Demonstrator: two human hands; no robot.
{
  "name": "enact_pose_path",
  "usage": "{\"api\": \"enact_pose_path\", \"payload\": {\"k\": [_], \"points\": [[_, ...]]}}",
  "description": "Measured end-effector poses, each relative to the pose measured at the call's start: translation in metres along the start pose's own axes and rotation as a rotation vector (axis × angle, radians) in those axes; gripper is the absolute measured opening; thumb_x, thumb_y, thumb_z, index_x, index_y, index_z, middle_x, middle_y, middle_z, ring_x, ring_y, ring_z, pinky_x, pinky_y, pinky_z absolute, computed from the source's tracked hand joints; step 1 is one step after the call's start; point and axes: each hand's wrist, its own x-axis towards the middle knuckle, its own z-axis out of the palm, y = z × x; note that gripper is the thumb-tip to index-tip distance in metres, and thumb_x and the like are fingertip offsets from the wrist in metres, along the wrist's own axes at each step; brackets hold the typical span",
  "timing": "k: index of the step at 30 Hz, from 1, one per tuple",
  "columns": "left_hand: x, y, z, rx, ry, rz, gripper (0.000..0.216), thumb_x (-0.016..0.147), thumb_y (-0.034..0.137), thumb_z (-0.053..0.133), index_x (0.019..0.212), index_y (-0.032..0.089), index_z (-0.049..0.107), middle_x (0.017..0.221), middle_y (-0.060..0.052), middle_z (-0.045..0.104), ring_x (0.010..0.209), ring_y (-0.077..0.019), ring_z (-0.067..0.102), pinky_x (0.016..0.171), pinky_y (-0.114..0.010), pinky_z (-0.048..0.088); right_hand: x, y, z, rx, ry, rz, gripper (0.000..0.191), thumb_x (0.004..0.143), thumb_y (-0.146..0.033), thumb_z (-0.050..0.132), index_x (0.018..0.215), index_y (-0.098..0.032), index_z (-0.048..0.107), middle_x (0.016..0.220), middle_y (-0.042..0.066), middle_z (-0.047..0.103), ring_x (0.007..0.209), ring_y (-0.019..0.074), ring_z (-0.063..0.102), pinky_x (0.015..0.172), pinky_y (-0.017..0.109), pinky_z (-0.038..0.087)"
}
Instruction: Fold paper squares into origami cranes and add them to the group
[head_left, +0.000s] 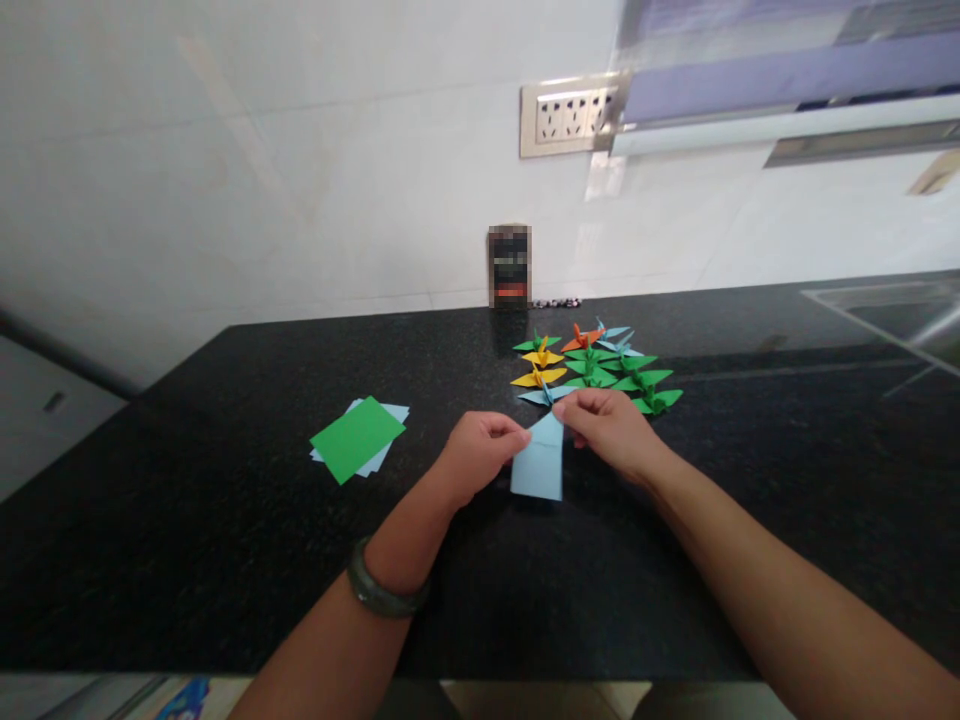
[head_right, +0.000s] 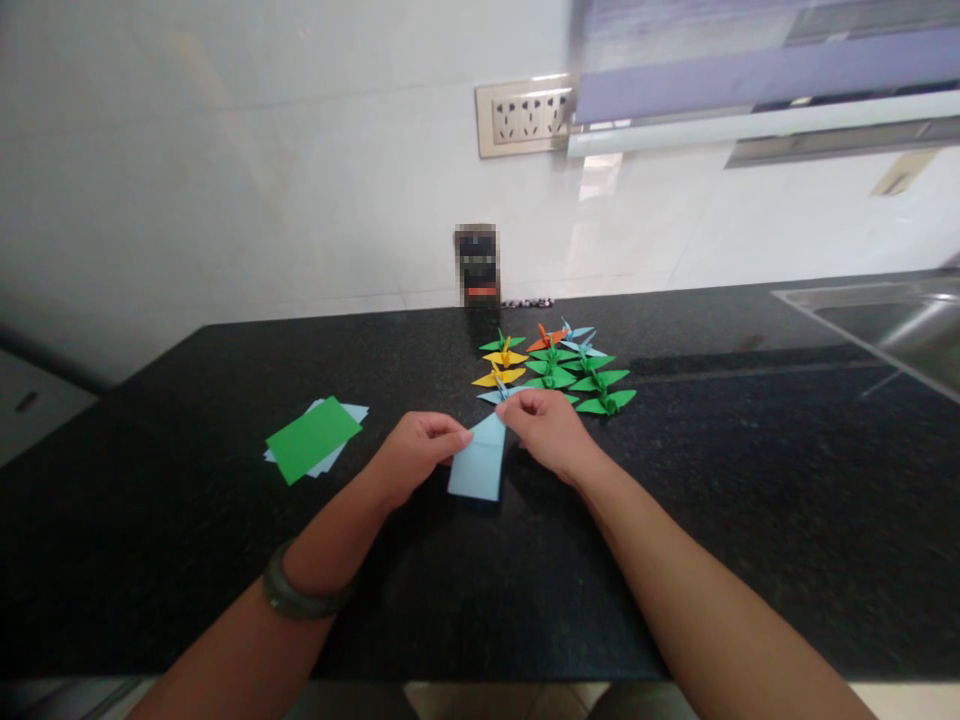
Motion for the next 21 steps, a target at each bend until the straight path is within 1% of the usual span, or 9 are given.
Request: {"api": "enact_pose_path", "payload": {"k": [2, 3, 5, 7, 10, 13, 16, 19, 21], "points": [[-0.002, 0.000, 0.006, -0.072, -0.156, -0.109, 0.015, 0.066, 0.026, 0.061, 0.059, 0.012, 0.062, 0.053, -0.002, 0.060, 0.051, -0.0102, 0.054, 0.052, -0.021, 0.041, -0.001, 0.001, 0.005, 0.042, 0.018, -0.025, 0.029, 0.071, -0.040, 0.056, 0.057, -0.017, 0.047, 0.050, -0.005, 0.042, 0.045, 0.0068, 0.036, 0.043, 0.020, 0.031], [-0.004, 0.000, 0.009, -0.077, -0.200, -0.134, 0.016, 0.065, 0.026, 0.062, 0.058, 0.012, 0.061, 0.053, -0.002, 0.060, 0.050, -0.0098, 0.054, 0.052, -0.021, 0.041, -0.002, 0.001, 0.007, 0.048, 0.012, -0.042, 0.029, 0.071, -0.041, 0.057, 0.057, -0.017, 0.047, 0.051, -0.005, 0.043, 0.045, 0.0067, 0.036, 0.043, 0.020, 0.031], [-0.005, 0.000, 0.013, -0.121, -0.227, -0.143, 0.020, 0.065, 0.030, 0.064, 0.056, 0.012, 0.060, 0.052, -0.003, 0.061, 0.048, -0.0087, 0.053, 0.051, -0.020, 0.041, -0.004, 0.000, 0.010, 0.049, -0.011, -0.064, 0.030, 0.070, -0.041, 0.059, 0.057, -0.016, 0.048, 0.052, -0.005, 0.043, 0.046, 0.0067, 0.037, 0.043, 0.020, 0.031], [-0.005, -0.001, 0.015, -0.177, -0.213, -0.131, 0.024, 0.063, 0.034, 0.066, 0.057, 0.012, 0.061, 0.052, -0.003, 0.060, 0.047, -0.0085, 0.052, 0.050, -0.020, 0.041, -0.006, -0.001, 0.011, 0.076, -0.027, -0.052, 0.031, 0.069, -0.043, 0.060, 0.057, -0.016, 0.049, 0.051, -0.005, 0.044, 0.045, 0.0068, 0.038, 0.043, 0.020, 0.032], [-0.002, -0.004, 0.012, -0.235, -0.116, -0.098, 0.027, 0.061, 0.038, 0.068, 0.060, 0.011, 0.063, 0.053, -0.003, 0.060, 0.048, -0.0093, 0.053, 0.051, -0.021, 0.042, -0.006, -0.002, 0.010, 0.151, -0.031, 0.001, 0.034, 0.072, -0.049, 0.056, 0.063, -0.016, 0.055, 0.051, -0.004, 0.047, 0.043, 0.0074, 0.039, 0.041, 0.020, 0.032], [0.002, -0.006, 0.008, -0.288, 0.083, -0.038, 0.028, 0.062, 0.039, 0.067, 0.063, 0.011, 0.064, 0.056, -0.002, 0.061, 0.051, -0.0103, 0.053, 0.052, -0.022, 0.042, -0.004, -0.002, 0.008, 0.203, -0.022, -0.002, 0.041, 0.076, -0.055, 0.048, 0.077, -0.015, 0.061, 0.060, -0.001, 0.053, 0.046, 0.0081, 0.043, 0.041, 0.020, 0.034], [0.005, -0.006, 0.006, -0.305, 0.232, 0.015, 0.026, 0.063, 0.038, 0.066, 0.064, 0.012, 0.065, 0.056, -0.001, 0.060, 0.053, -0.0105, 0.053, 0.053, -0.022, 0.042, -0.003, -0.002, 0.008, 0.151, -0.084, -0.047, 0.040, 0.074, -0.053, 0.053, 0.080, -0.015, 0.061, 0.064, 0.000, 0.054, 0.049, 0.0080, 0.044, 0.042, 0.020, 0.033], [0.005, -0.005, 0.005, -0.217, 0.283, 0.072, 0.025, 0.063, 0.037, 0.067, 0.063, 0.012, 0.065, 0.054, 0.001, 0.056, 0.049, -0.0076, 0.046, 0.047, -0.019, 0.036, -0.003, 0.000, 0.008, 0.044, -0.144, -0.137, 0.025, 0.070, -0.040, 0.062, 0.073, -0.015, 0.060, 0.061, -0.002, 0.054, 0.052, 0.0088, 0.045, 0.048, 0.021, 0.036], [0.004, -0.003, 0.005, -0.190, 0.258, 0.092, 0.028, 0.064, 0.040, 0.067, 0.060, 0.013, 0.063, 0.047, 0.004, 0.049, 0.042, -0.0055, 0.039, 0.042, -0.018, 0.031, -0.002, 0.003, 0.007, -0.054, -0.095, -0.245, 0.014, 0.070, -0.029, 0.062, 0.068, -0.015, 0.061, 0.062, -0.001, 0.055, 0.056, 0.0105, 0.048, 0.054, 0.024, 0.039]]}}
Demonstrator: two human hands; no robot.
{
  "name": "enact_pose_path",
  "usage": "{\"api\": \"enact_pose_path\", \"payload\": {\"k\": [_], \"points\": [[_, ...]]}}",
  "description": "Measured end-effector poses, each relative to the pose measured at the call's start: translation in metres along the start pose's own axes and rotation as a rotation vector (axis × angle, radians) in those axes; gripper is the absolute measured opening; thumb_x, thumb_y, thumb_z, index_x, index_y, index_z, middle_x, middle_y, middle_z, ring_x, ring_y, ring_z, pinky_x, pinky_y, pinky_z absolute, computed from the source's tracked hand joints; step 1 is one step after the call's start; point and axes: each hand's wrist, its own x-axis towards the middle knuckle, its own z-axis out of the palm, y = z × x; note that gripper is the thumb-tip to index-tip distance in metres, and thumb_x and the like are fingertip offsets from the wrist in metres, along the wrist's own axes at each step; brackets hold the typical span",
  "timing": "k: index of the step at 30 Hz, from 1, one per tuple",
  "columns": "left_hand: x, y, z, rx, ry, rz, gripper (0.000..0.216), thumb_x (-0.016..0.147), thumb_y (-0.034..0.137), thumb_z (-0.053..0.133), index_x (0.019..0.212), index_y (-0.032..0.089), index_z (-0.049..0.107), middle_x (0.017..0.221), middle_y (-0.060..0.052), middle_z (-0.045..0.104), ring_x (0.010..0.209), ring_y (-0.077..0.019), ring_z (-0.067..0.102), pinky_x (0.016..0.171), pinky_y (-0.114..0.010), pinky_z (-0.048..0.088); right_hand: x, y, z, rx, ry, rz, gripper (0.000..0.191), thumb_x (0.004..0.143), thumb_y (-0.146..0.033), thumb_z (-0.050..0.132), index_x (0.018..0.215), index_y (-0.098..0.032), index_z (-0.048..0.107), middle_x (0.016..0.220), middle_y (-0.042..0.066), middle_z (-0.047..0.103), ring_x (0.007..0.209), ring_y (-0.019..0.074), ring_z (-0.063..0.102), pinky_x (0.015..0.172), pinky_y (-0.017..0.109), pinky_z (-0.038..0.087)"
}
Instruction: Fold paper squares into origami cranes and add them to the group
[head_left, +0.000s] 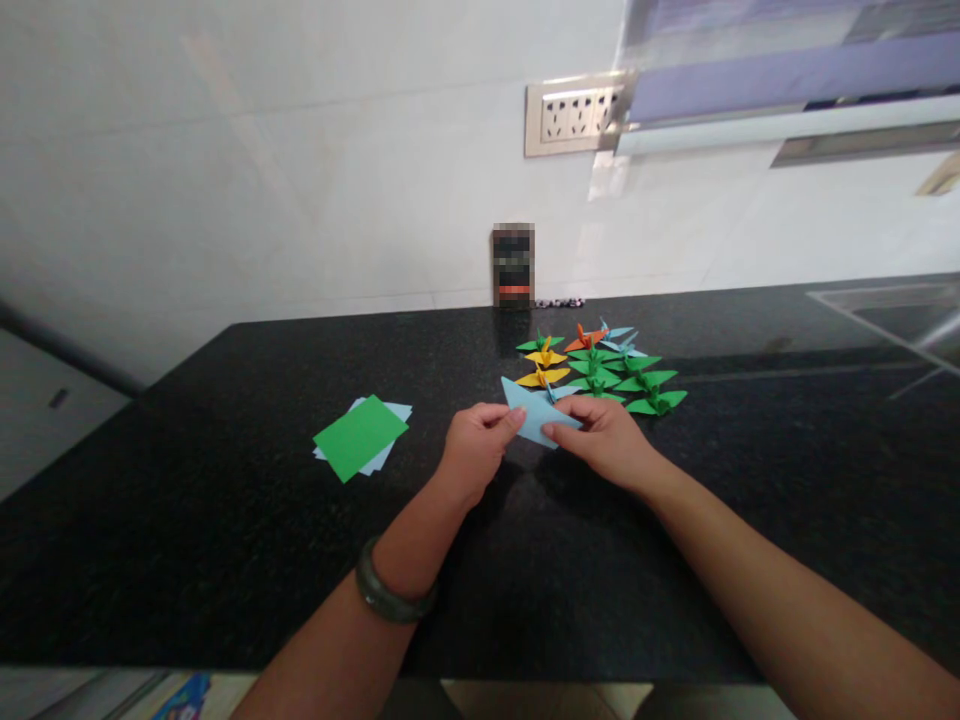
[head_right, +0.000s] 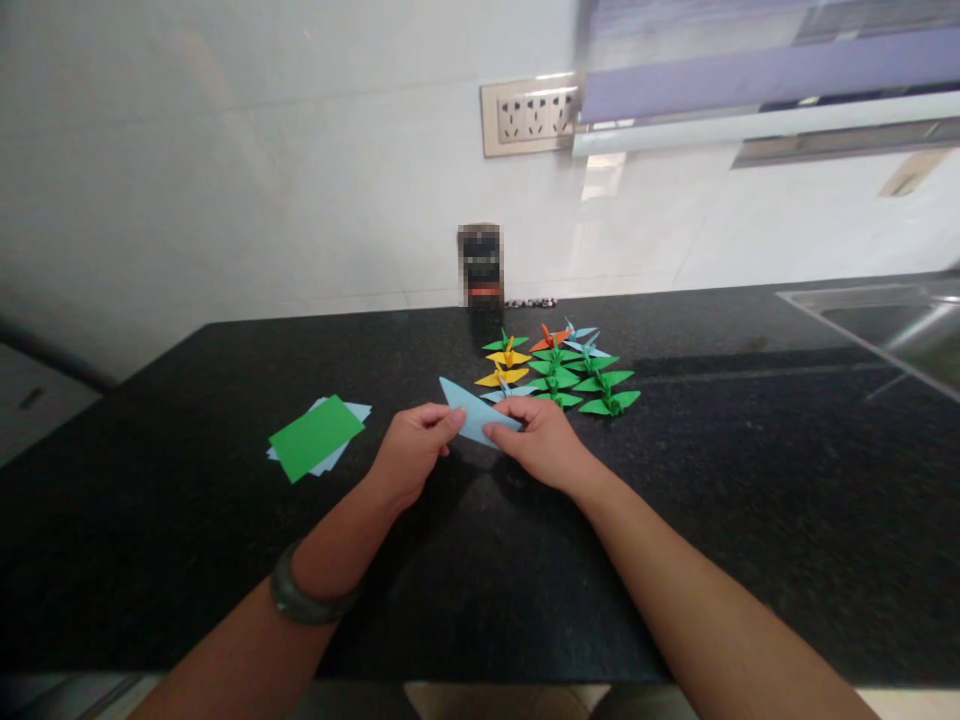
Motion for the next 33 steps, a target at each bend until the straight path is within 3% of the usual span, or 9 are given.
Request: {"api": "enact_pose_path", "payload": {"k": [2, 7, 9, 11, 15, 19, 25, 29, 33], "points": [[-0.001, 0.003, 0.000, -0.069, -0.072, -0.039, 0.034, 0.064, 0.046, 0.065, 0.058, 0.013, 0.060, 0.042, 0.005, 0.045, 0.038, -0.0049, 0.037, 0.040, -0.018, 0.031, 0.001, 0.003, -0.001, -0.096, 0.072, -0.143, 0.006, 0.071, -0.021, 0.059, 0.069, -0.016, 0.063, 0.067, 0.000, 0.057, 0.063, 0.0125, 0.052, 0.060, 0.026, 0.041], [-0.001, 0.010, -0.001, -0.338, -0.172, -0.303, 0.062, 0.066, 0.069, 0.046, 0.066, 0.009, 0.063, 0.061, -0.008, 0.063, 0.052, -0.0125, 0.057, 0.050, -0.024, 0.044, 0.001, 0.005, -0.003, -0.196, 0.154, -0.416, 0.019, 0.071, -0.011, 0.054, 0.076, -0.023, 0.069, 0.079, 0.003, 0.057, 0.076, 0.0141, 0.056, 0.067, 0.029, 0.045], [0.000, 0.009, -0.001, -0.328, -0.155, -0.283, 0.051, 0.063, 0.060, 0.058, 0.069, 0.009, 0.064, 0.061, -0.006, 0.063, 0.051, -0.0109, 0.055, 0.049, -0.022, 0.042, 0.001, 0.004, -0.003, -0.191, 0.165, -0.421, 0.024, 0.071, -0.010, 0.053, 0.080, -0.025, 0.069, 0.086, 0.003, 0.057, 0.082, 0.0153, 0.055, 0.069, 0.030, 0.046], [0.000, 0.006, -0.002, -0.274, -0.134, -0.214, 0.036, 0.056, 0.039, 0.074, 0.075, 0.010, 0.064, 0.058, -0.001, 0.061, 0.047, -0.0073, 0.051, 0.046, -0.018, 0.038, 0.000, 0.002, -0.002, -0.122, 0.217, -0.293, 0.024, 0.072, -0.014, 0.052, 0.087, -0.024, 0.067, 0.092, 0.005, 0.057, 0.084, 0.0165, 0.055, 0.066, 0.029, 0.047], [0.000, 0.002, -0.004, -0.215, -0.133, -0.127, 0.049, 0.055, 0.023, 0.074, 0.101, 0.014, 0.059, 0.060, 0.002, 0.062, 0.047, -0.0080, 0.052, 0.046, -0.019, 0.037, 0.001, -0.001, 0.001, 0.100, 0.200, 0.127, 0.031, 0.077, -0.037, 0.052, 0.100, -0.018, 0.061, 0.086, 0.006, 0.061, 0.067, 0.0148, 0.055, 0.048, 0.024, 0.046], [-0.001, 0.002, -0.003, -0.198, -0.130, -0.167, 0.036, 0.058, 0.023, 0.071, 0.091, 0.011, 0.060, 0.061, -0.001, 0.063, 0.050, -0.0101, 0.055, 0.049, -0.021, 0.041, 0.000, -0.002, 0.004, 0.092, 0.062, 0.177, 0.032, 0.069, -0.040, 0.062, 0.089, -0.015, 0.062, 0.072, 0.003, 0.061, 0.055, 0.0114, 0.051, 0.043, 0.021, 0.041], [0.000, 0.002, -0.002, -0.226, -0.155, -0.237, 0.016, 0.067, 0.022, 0.063, 0.078, 0.011, 0.062, 0.059, -0.001, 0.060, 0.052, -0.0094, 0.055, 0.051, -0.022, 0.043, -0.002, -0.001, 0.005, -0.107, 0.152, -0.119, 0.017, 0.074, -0.024, 0.058, 0.085, -0.019, 0.069, 0.079, 0.004, 0.065, 0.072, 0.0156, 0.058, 0.069, 0.030, 0.046], [0.001, 0.004, -0.004, -0.289, -0.191, -0.279, 0.012, 0.069, 0.019, 0.060, 0.077, 0.010, 0.062, 0.059, -0.002, 0.060, 0.051, -0.0101, 0.056, 0.050, -0.022, 0.044, -0.002, 0.000, 0.000, -0.187, 0.048, -0.338, 0.025, 0.079, -0.018, 0.051, 0.093, -0.024, 0.070, 0.081, 0.004, 0.063, 0.075, 0.0141, 0.058, 0.071, 0.030, 0.045], [0.002, 0.006, -0.005, -0.362, -0.193, -0.318, 0.010, 0.068, 0.016, 0.061, 0.076, 0.010, 0.061, 0.058, -0.003, 0.061, 0.051, -0.0107, 0.057, 0.050, -0.022, 0.045, -0.001, 0.001, -0.006, -0.253, -0.080, -0.412, 0.031, 0.078, -0.014, 0.049, 0.097, -0.029, 0.069, 0.088, 0.004, 0.061, 0.081, 0.0138, 0.057, 0.073, 0.029, 0.045]]}}
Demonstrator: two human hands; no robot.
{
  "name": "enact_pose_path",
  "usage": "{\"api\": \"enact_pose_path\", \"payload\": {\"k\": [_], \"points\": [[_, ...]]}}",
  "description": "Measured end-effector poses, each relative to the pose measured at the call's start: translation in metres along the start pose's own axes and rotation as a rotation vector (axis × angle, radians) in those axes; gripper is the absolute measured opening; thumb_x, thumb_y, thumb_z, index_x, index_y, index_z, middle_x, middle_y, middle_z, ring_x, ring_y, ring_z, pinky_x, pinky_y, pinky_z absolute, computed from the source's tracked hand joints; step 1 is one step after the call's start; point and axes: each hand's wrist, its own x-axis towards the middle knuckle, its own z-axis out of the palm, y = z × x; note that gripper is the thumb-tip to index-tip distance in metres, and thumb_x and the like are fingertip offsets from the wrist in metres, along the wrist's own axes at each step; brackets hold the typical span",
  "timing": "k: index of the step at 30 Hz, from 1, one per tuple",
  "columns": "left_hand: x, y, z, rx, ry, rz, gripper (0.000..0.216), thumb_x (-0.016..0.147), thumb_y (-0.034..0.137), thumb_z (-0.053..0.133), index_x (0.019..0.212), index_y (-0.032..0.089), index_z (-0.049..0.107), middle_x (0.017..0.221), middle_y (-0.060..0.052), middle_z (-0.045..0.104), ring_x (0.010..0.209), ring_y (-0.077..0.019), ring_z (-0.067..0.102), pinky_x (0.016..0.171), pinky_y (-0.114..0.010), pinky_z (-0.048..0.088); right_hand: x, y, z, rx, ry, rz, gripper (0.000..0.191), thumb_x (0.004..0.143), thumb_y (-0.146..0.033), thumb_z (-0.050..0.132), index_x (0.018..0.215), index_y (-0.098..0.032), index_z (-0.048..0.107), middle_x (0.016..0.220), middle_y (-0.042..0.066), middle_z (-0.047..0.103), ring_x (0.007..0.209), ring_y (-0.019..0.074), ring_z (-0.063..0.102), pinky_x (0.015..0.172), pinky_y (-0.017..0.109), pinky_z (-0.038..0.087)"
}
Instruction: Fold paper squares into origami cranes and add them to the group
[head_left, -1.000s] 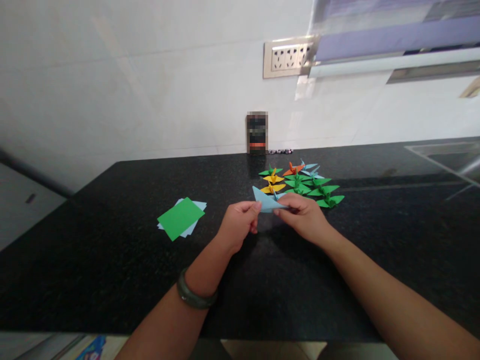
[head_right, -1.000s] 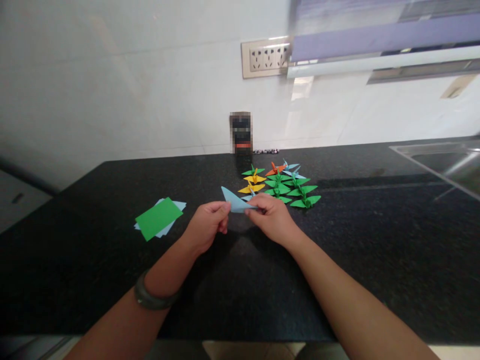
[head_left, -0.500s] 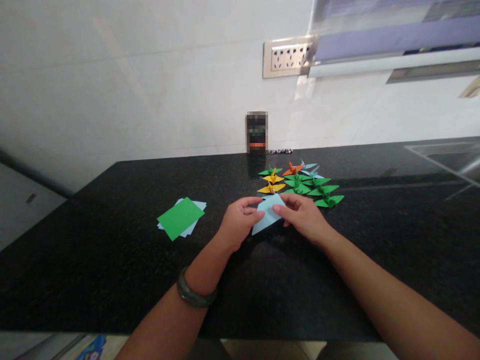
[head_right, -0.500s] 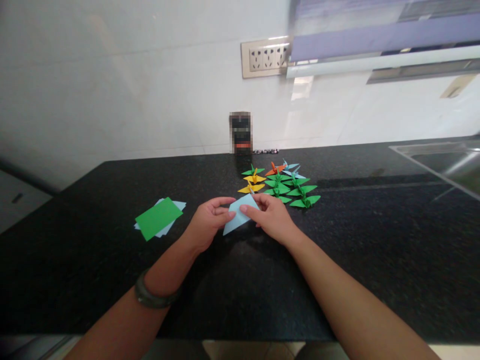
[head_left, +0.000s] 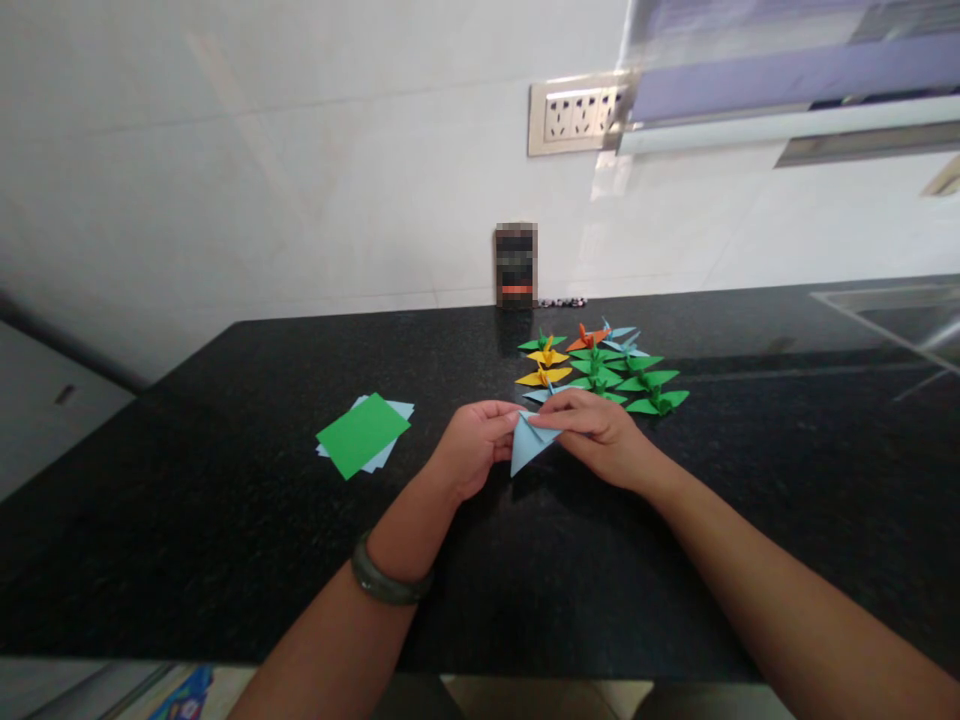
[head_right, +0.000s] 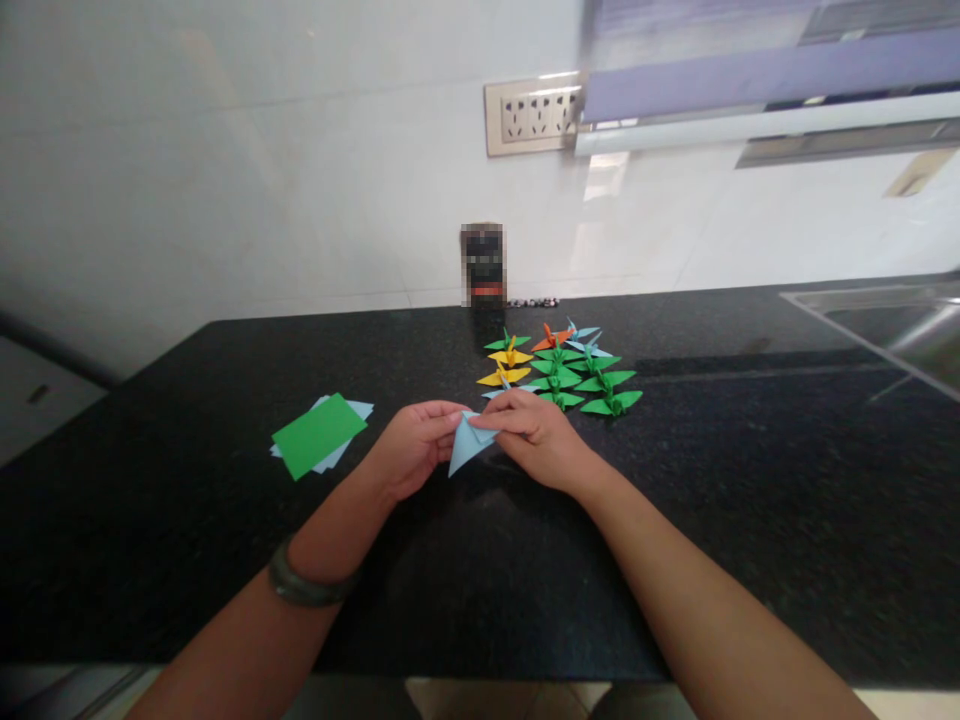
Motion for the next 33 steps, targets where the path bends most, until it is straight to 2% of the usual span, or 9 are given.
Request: {"api": "enact_pose_path", "payload": {"k": [8, 14, 17, 20, 22, 24, 27, 33], "points": [[0.000, 0.001, -0.001, -0.046, -0.005, -0.032, 0.006, 0.068, 0.011, 0.060, 0.073, 0.010, 0.062, 0.060, -0.004, 0.063, 0.050, -0.0102, 0.058, 0.049, -0.021, 0.045, -0.001, 0.002, -0.004, -0.027, -0.106, -0.027, 0.037, 0.077, -0.010, 0.046, 0.101, -0.030, 0.067, 0.091, 0.004, 0.061, 0.082, 0.0138, 0.057, 0.076, 0.030, 0.046], [-0.001, 0.000, -0.001, 0.009, -0.001, -0.034, 0.014, 0.065, 0.023, 0.066, 0.071, 0.011, 0.062, 0.059, -0.003, 0.062, 0.049, -0.0106, 0.056, 0.049, -0.022, 0.044, -0.001, -0.001, -0.004, -0.003, -0.117, -0.001, 0.036, 0.073, -0.009, 0.046, 0.094, -0.028, 0.070, 0.090, 0.003, 0.064, 0.082, 0.0145, 0.058, 0.076, 0.030, 0.046], [-0.002, -0.001, 0.001, 0.059, 0.043, 0.000, 0.017, 0.060, 0.021, 0.070, 0.069, 0.010, 0.061, 0.057, -0.001, 0.060, 0.049, -0.0097, 0.054, 0.050, -0.023, 0.045, -0.001, -0.004, -0.003, 0.061, -0.122, 0.033, 0.036, 0.070, -0.008, 0.047, 0.093, -0.025, 0.069, 0.094, 0.004, 0.063, 0.088, 0.0154, 0.057, 0.081, 0.032, 0.044], [-0.001, -0.001, 0.002, 0.082, 0.104, 0.066, 0.019, 0.058, 0.023, 0.071, 0.067, 0.010, 0.059, 0.055, 0.000, 0.059, 0.048, -0.0089, 0.052, 0.048, -0.022, 0.043, 0.000, -0.008, 0.002, 0.257, -0.056, 0.249, 0.033, 0.070, -0.016, 0.052, 0.100, -0.021, 0.064, 0.096, 0.005, 0.063, 0.086, 0.0160, 0.058, 0.074, 0.030, 0.048], [0.000, -0.003, 0.002, 0.108, 0.135, 0.111, 0.021, 0.058, 0.026, 0.071, 0.068, 0.011, 0.059, 0.055, 0.000, 0.058, 0.047, -0.0089, 0.052, 0.046, -0.021, 0.041, 0.001, -0.010, 0.007, 0.410, 0.036, 0.512, 0.032, 0.075, -0.030, 0.052, 0.103, -0.019, 0.059, 0.083, 0.004, 0.062, 0.068, 0.0129, 0.058, 0.053, 0.024, 0.048], [0.001, -0.004, 0.002, 0.139, 0.148, 0.139, 0.022, 0.059, 0.028, 0.070, 0.070, 0.012, 0.059, 0.055, 0.000, 0.058, 0.047, -0.0090, 0.052, 0.046, -0.021, 0.040, 0.002, -0.012, 0.013, 0.462, 0.035, 0.658, 0.027, 0.070, -0.037, 0.060, 0.086, -0.016, 0.059, 0.069, 0.000, 0.058, 0.053, 0.0088, 0.051, 0.043, 0.019, 0.043], [0.002, -0.006, 0.002, 0.169, 0.169, 0.150, 0.021, 0.059, 0.027, 0.069, 0.071, 0.012, 0.060, 0.054, 0.001, 0.058, 0.046, -0.0087, 0.051, 0.046, -0.021, 0.039, 0.001, -0.011, 0.021, 0.502, 0.023, 0.744, 0.024, 0.064, -0.035, 0.066, 0.065, -0.015, 0.052, 0.054, -0.004, 0.050, 0.044, 0.0053, 0.044, 0.039, 0.017, 0.040], [0.002, -0.007, 0.004, 0.173, 0.184, 0.142, 0.021, 0.059, 0.026, 0.070, 0.071, 0.012, 0.062, 0.055, 0.000, 0.060, 0.046, -0.0089, 0.051, 0.046, -0.021, 0.039, 0.001, -0.008, 0.024, 0.487, 0.081, 0.763, 0.022, 0.062, -0.030, 0.067, 0.059, -0.016, 0.049, 0.051, -0.006, 0.051, 0.041, 0.0047, 0.042, 0.039, 0.017, 0.037]]}}
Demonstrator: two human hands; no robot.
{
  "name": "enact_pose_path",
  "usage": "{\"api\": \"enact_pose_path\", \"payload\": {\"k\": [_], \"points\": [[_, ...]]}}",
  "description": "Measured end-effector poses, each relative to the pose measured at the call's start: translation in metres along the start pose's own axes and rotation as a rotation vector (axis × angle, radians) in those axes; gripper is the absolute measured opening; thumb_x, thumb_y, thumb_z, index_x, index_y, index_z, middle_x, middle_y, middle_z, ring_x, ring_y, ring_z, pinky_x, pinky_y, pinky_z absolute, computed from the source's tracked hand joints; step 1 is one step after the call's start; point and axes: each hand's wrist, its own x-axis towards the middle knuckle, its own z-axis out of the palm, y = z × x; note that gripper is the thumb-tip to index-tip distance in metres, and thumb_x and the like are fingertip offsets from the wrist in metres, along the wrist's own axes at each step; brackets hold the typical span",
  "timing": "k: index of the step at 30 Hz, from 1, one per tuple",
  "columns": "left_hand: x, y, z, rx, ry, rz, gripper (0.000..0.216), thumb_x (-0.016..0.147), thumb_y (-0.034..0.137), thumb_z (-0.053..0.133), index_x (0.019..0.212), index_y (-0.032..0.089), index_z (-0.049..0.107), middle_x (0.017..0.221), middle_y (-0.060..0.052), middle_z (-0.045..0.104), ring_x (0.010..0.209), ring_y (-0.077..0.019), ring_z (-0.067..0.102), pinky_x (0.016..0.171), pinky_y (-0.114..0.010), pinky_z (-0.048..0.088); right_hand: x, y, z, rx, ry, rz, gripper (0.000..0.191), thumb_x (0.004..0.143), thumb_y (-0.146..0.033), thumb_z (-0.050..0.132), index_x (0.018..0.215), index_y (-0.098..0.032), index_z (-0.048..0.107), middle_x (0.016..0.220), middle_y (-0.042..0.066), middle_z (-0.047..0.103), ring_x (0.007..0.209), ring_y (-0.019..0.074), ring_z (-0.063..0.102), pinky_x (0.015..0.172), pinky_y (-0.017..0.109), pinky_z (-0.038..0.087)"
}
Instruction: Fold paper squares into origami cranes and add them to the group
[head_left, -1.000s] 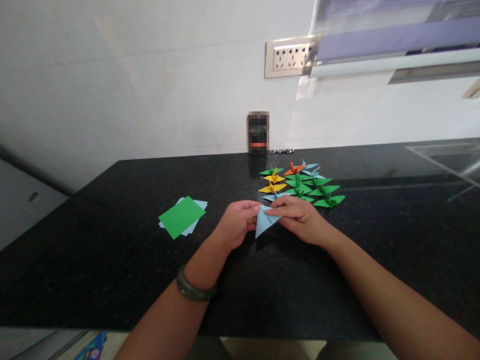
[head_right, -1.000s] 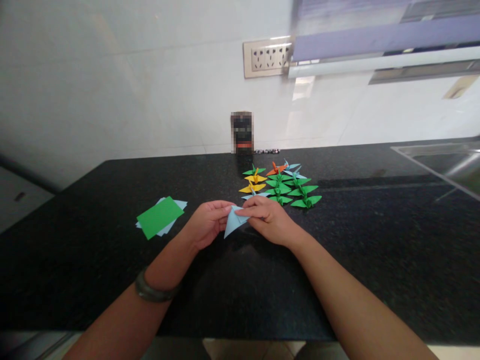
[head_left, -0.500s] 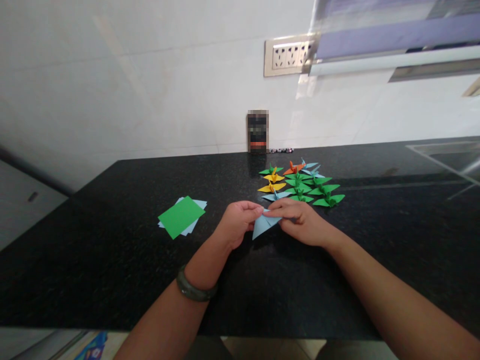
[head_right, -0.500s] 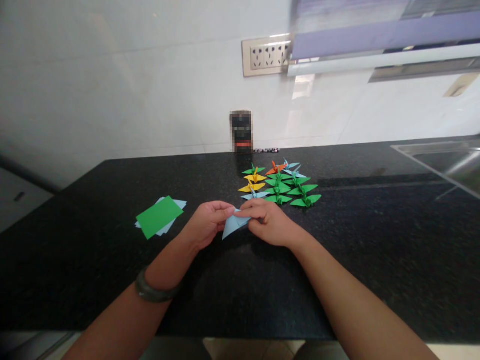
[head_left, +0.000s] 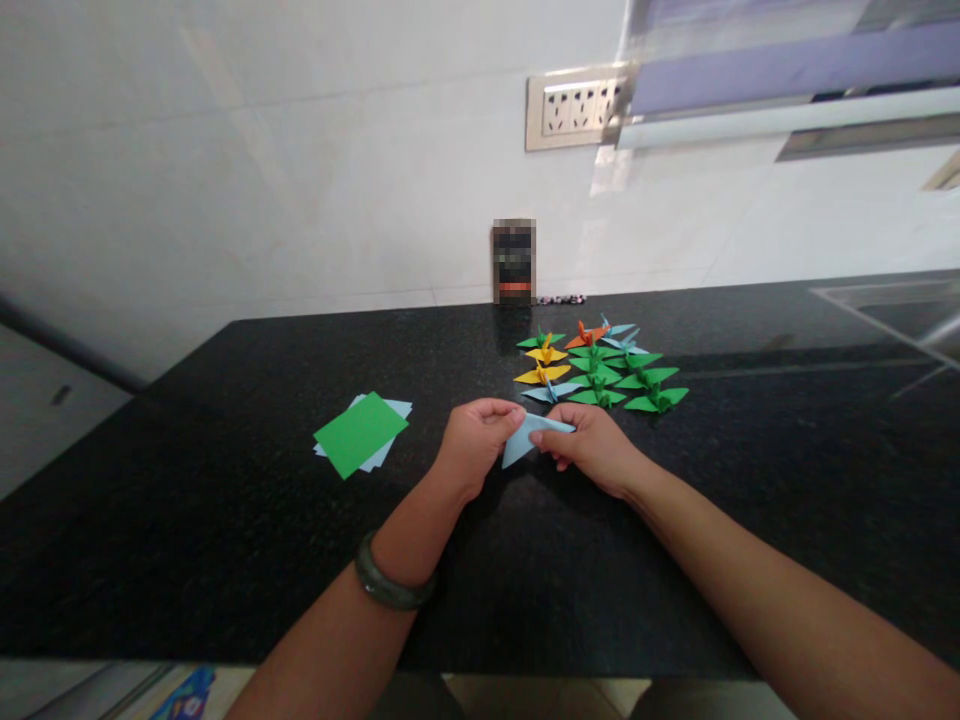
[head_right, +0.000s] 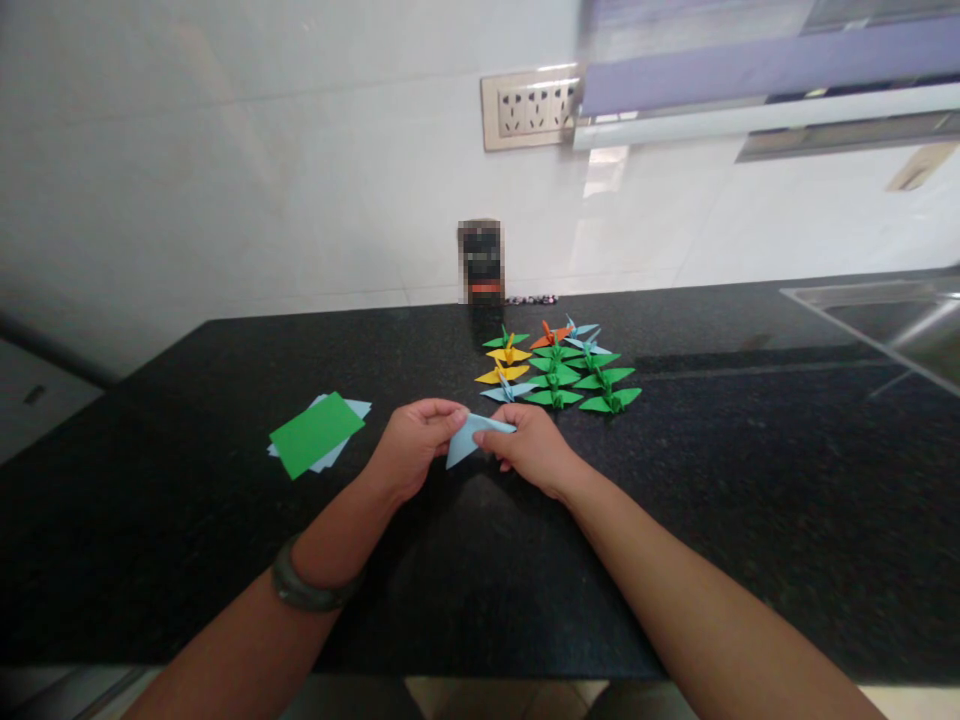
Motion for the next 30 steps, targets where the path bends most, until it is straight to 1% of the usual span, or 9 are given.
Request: {"api": "enact_pose_path", "payload": {"k": [6, 10, 13, 17, 19, 21, 24, 28, 30], "points": [[-0.0014, -0.0029, 0.0018, -0.010, -0.056, 0.010, 0.019, 0.056, 0.022, 0.072, 0.069, 0.013, 0.063, 0.055, 0.000, 0.063, 0.046, -0.0089, 0.053, 0.046, -0.020, 0.040, -0.0005, -0.0018, 0.0003, -0.038, 0.001, 0.010, 0.020, 0.062, -0.027, 0.066, 0.057, -0.016, 0.050, 0.050, -0.006, 0.050, 0.042, 0.0045, 0.042, 0.041, 0.017, 0.036], [-0.0011, -0.0035, 0.0027, 0.019, -0.017, 0.029, 0.017, 0.057, 0.024, 0.071, 0.066, 0.012, 0.064, 0.053, 0.000, 0.061, 0.045, -0.0076, 0.050, 0.045, -0.020, 0.037, -0.0014, -0.0028, -0.0004, -0.042, -0.005, 0.010, 0.020, 0.062, -0.025, 0.066, 0.056, -0.016, 0.049, 0.049, -0.006, 0.051, 0.041, 0.0045, 0.042, 0.041, 0.017, 0.036], [-0.0003, -0.0039, 0.0025, 0.014, -0.007, 0.004, 0.020, 0.059, 0.028, 0.070, 0.067, 0.012, 0.064, 0.054, 0.000, 0.059, 0.045, -0.0078, 0.049, 0.044, -0.020, 0.036, -0.0008, -0.0034, -0.0011, -0.041, -0.005, 0.000, 0.021, 0.061, -0.026, 0.066, 0.056, -0.016, 0.049, 0.049, -0.006, 0.051, 0.041, 0.0044, 0.042, 0.040, 0.017, 0.035], [0.0008, -0.0043, 0.0014, -0.029, -0.067, -0.047, 0.029, 0.067, 0.041, 0.062, 0.070, 0.012, 0.063, 0.052, 0.001, 0.055, 0.045, -0.0083, 0.047, 0.045, -0.022, 0.037, 0.0008, -0.0028, -0.0019, -0.038, -0.007, -0.004, 0.022, 0.061, -0.027, 0.067, 0.056, -0.016, 0.049, 0.050, -0.005, 0.051, 0.041, 0.0044, 0.041, 0.040, 0.017, 0.034], [0.0014, -0.0048, 0.0005, -0.010, -0.069, -0.023, 0.032, 0.067, 0.044, 0.061, 0.072, 0.012, 0.063, 0.053, 0.001, 0.055, 0.045, -0.0085, 0.047, 0.046, -0.022, 0.038, 0.0012, -0.0017, -0.0024, -0.041, -0.002, -0.002, 0.022, 0.061, -0.028, 0.066, 0.056, -0.016, 0.048, 0.051, -0.005, 0.051, 0.041, 0.0046, 0.041, 0.040, 0.018, 0.034], [0.0022, -0.0057, -0.0005, 0.055, -0.040, 0.033, 0.030, 0.064, 0.040, 0.065, 0.072, 0.011, 0.065, 0.056, 0.000, 0.058, 0.047, -0.0089, 0.047, 0.047, -0.022, 0.038, 0.0013, -0.0005, -0.0029, -0.055, 0.002, -0.004, 0.023, 0.062, -0.029, 0.066, 0.056, -0.016, 0.048, 0.050, -0.006, 0.049, 0.041, 0.0050, 0.041, 0.041, 0.018, 0.034], [0.0032, -0.0075, -0.0017, 0.151, 0.010, 0.096, 0.025, 0.060, 0.034, 0.068, 0.070, 0.011, 0.066, 0.058, -0.001, 0.060, 0.049, -0.0096, 0.049, 0.048, -0.022, 0.038, 0.0016, 0.0010, -0.0038, -0.134, -0.003, -0.062, 0.023, 0.063, -0.031, 0.066, 0.059, -0.017, 0.048, 0.050, -0.006, 0.046, 0.043, 0.0060, 0.041, 0.042, 0.019, 0.032], [0.0033, -0.0085, -0.0017, 0.205, 0.001, 0.131, 0.021, 0.061, 0.032, 0.068, 0.067, 0.012, 0.068, 0.059, -0.002, 0.062, 0.052, -0.0108, 0.051, 0.051, -0.023, 0.039, 0.0037, 0.0022, -0.0066, -0.237, -0.025, -0.228, 0.021, 0.071, -0.035, 0.059, 0.068, -0.015, 0.057, 0.058, -0.003, 0.051, 0.051, 0.0078, 0.043, 0.049, 0.020, 0.035], [0.0030, -0.0078, -0.0016, 0.220, -0.002, 0.139, 0.021, 0.060, 0.032, 0.068, 0.065, 0.012, 0.068, 0.057, -0.001, 0.061, 0.051, -0.0103, 0.050, 0.050, -0.023, 0.038, 0.0050, 0.0026, -0.0092, -0.277, -0.040, -0.256, 0.024, 0.075, -0.037, 0.054, 0.069, -0.014, 0.059, 0.059, -0.002, 0.051, 0.053, 0.0087, 0.044, 0.051, 0.021, 0.037]]}}
